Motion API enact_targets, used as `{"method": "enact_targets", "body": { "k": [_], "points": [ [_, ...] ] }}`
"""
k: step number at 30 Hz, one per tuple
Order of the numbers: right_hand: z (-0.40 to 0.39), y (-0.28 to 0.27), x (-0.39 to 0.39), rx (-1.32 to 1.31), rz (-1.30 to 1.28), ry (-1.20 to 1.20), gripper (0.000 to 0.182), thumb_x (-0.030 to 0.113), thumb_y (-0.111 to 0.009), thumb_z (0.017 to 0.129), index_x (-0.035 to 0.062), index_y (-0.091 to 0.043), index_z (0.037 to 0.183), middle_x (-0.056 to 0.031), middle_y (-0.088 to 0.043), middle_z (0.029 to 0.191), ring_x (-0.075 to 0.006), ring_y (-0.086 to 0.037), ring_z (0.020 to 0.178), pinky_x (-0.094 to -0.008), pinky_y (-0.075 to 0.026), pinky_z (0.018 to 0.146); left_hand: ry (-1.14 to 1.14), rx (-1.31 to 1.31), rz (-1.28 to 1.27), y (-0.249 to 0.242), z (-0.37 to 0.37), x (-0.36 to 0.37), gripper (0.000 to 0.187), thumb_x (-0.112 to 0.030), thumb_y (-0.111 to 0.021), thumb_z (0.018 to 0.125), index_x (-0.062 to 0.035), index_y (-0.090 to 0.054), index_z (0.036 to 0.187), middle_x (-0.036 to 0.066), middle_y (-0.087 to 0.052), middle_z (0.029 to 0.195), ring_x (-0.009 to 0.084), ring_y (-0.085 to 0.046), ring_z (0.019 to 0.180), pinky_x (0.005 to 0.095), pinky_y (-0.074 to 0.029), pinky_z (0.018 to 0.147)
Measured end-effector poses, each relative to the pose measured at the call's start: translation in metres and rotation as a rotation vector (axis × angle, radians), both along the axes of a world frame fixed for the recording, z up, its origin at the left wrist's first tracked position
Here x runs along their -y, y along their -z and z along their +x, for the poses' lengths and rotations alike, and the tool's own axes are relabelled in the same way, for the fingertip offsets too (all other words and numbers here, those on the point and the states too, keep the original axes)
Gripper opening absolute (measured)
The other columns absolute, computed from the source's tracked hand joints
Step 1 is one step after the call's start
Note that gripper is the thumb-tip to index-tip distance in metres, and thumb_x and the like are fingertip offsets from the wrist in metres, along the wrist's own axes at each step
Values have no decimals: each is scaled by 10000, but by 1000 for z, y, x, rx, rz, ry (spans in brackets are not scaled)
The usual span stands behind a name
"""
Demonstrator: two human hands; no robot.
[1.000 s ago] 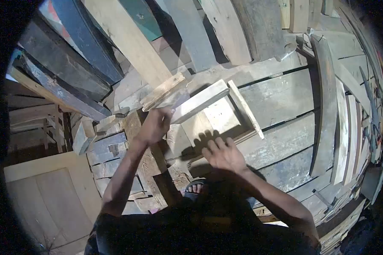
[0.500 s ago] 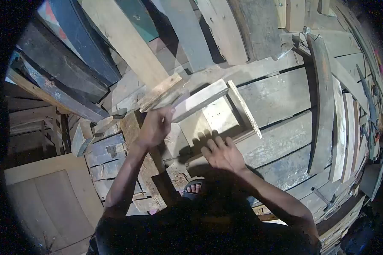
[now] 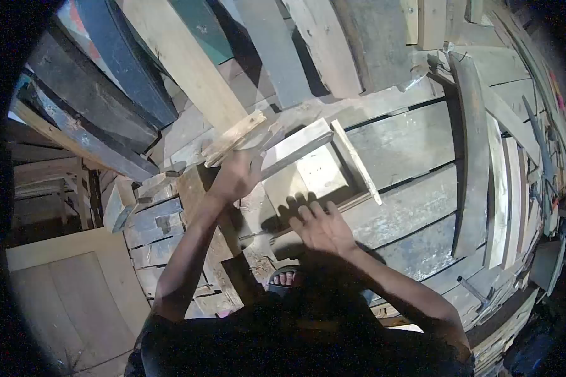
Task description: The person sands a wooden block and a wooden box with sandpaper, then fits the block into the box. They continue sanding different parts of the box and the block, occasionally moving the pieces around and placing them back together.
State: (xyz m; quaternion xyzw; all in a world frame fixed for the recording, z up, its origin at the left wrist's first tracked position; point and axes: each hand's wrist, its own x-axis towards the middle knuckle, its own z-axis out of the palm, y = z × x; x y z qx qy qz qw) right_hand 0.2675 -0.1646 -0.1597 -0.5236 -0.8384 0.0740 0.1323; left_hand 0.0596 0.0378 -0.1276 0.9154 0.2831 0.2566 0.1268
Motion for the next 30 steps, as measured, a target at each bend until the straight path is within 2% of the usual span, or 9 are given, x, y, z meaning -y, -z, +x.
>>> {"method": "enact_targets", "body": {
  "k": [1,5,8,9,13,17,18,20,30],
  "points": [
    [-1,0,0,-7,-12,-8,198,265,-568,988,197,-666,1145,-50,-664,1096,-240,-663,998,-441,-474,847,-25,-175,-239,-4,6,-3,127,-114,-698,1034,5,-706,987,250,-672,959,438,-624,759,519,-518,706],
    [-4,11,3,-24,-55,16,190,264,-572,986,171,-664,1124,-76,-717,1082,-287,-738,1014,-468,-533,912,-71,-142,-390,-34,54,1,262,-150,-585,1098,66,-698,1003,353,-646,829,529,-665,774,572,-506,717],
    [-3,-1,-1,21,-219,4,179,261,-571,985,163,-662,1104,-83,-722,1086,-290,-736,1001,-468,-538,885,-60,-175,-401,-40,44,11,265,-139,-568,1101,87,-702,1059,346,-644,813,497,-681,754,544,-527,708],
    [-4,-7,0,-7,-173,21,188,265,-569,987,152,-663,1104,-94,-722,1078,-294,-735,984,-472,-536,876,50,-23,8,-12,20,14,269,-133,-561,1106,92,-702,1150,309,-619,729,434,-691,678,529,-538,669],
    [-3,-3,1,-28,-185,14,225,271,-565,990,135,-669,1137,-115,-717,1129,-305,-730,1029,-486,-532,907,-135,-299,-323,-29,-18,22,350,-203,-499,1152,43,-722,1264,228,-573,609,384,-636,518,498,-493,506],
    [-3,-12,0,19,-272,15,364,301,-567,996,126,-698,1287,-133,-731,1238,-315,-717,1137,-506,-517,992,-127,-454,-300,-50,-4,37,369,-138,-534,1092,55,-692,1364,281,-706,755,442,-721,628,560,-603,622],
    [-4,-13,0,36,-300,8,371,300,-569,995,128,-699,1296,-132,-732,1248,-316,-716,1141,-508,-514,998,-54,-84,-225,-34,7,46,382,-146,-570,1072,66,-674,1372,278,-719,783,459,-740,697,558,-615,659],
    [-1,-15,-2,74,-351,-9,385,298,-572,992,133,-700,1315,-130,-732,1267,-317,-714,1150,-511,-508,1012,-176,-369,-365,-44,12,42,406,-148,-588,1052,83,-662,1377,307,-730,841,476,-753,775,572,-620,719],
    [-4,-7,4,20,-257,9,332,318,-588,983,116,-669,1233,-152,-740,1215,-356,-718,1143,-525,-512,966,-252,-400,-450,-42,19,40,358,-154,-541,1074,110,-660,1287,362,-746,1023,524,-757,897,596,-624,859]
  ]
}}
